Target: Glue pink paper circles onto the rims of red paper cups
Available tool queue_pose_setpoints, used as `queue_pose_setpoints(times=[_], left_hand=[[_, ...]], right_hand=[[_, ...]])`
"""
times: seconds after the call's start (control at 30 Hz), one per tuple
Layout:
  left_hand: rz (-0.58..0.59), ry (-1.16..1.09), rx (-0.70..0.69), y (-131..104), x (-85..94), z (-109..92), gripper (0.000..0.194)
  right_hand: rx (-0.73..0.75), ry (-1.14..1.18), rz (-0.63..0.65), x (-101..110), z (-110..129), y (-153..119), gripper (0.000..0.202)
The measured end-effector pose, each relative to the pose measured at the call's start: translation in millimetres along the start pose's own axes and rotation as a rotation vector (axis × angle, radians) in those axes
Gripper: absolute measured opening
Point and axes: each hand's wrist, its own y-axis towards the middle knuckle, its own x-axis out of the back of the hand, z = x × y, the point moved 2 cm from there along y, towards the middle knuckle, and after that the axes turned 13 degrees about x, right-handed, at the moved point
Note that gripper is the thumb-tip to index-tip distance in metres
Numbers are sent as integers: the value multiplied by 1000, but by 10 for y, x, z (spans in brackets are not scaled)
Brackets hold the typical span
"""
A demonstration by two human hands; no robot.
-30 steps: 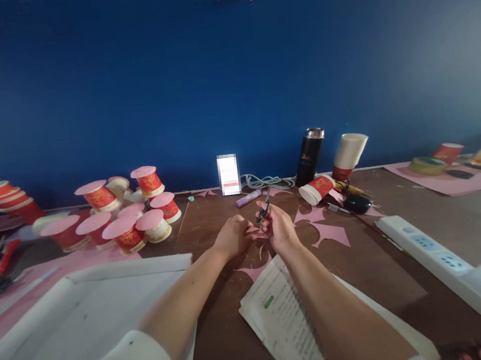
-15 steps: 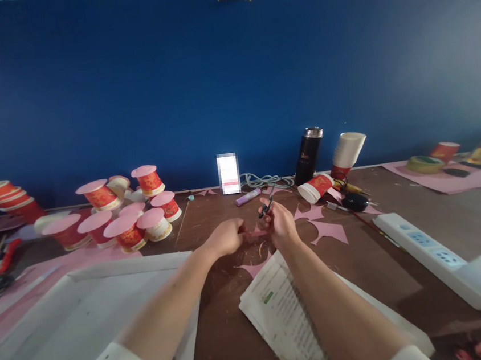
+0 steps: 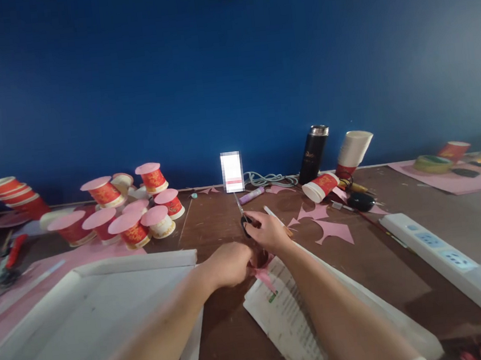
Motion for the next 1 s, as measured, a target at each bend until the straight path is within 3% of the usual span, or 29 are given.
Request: queue_pose_setpoints(times=[0.13,0.23,0.3,0.37,0.47,0.6,0.67,0.73,0.87,0.93,1.0], left_hand=[[-85,7,-29,1,-30,62,18],[-183,-85,120,37,31,265,17],[-196,-269,204,21,121,428,21],[-38,-568,91,-42,214,529,24],[337,-812,-178,-203,316,517,25],[752,-703,-400,-361,263,258,19],[959,-609,-442,-386,171,116,23],[1047,-552,-405,-370,96,39,38],[844,-646,-267,-299,110,82,54],[621,-749,-171,-288,205,158,49],[313,-817,-69,-325,349,260,41]], right_hand=[[-24,-58,-44,23,-30,6,36],[-108,-19,-174,98,-83,29,36],[-151,18,-251,133,-122,41,36],[-178,56,-277,137,-155,49,36],[-187,94,-247,104,-179,49,35],[-176,104,-225,69,-175,36,37],[-187,104,-219,69,-168,30,38],[-197,89,-216,79,-157,27,38],[-123,-35,-168,87,-118,24,38],[-75,-95,-117,70,-117,20,37],[-76,-128,-71,45,-147,12,36]])
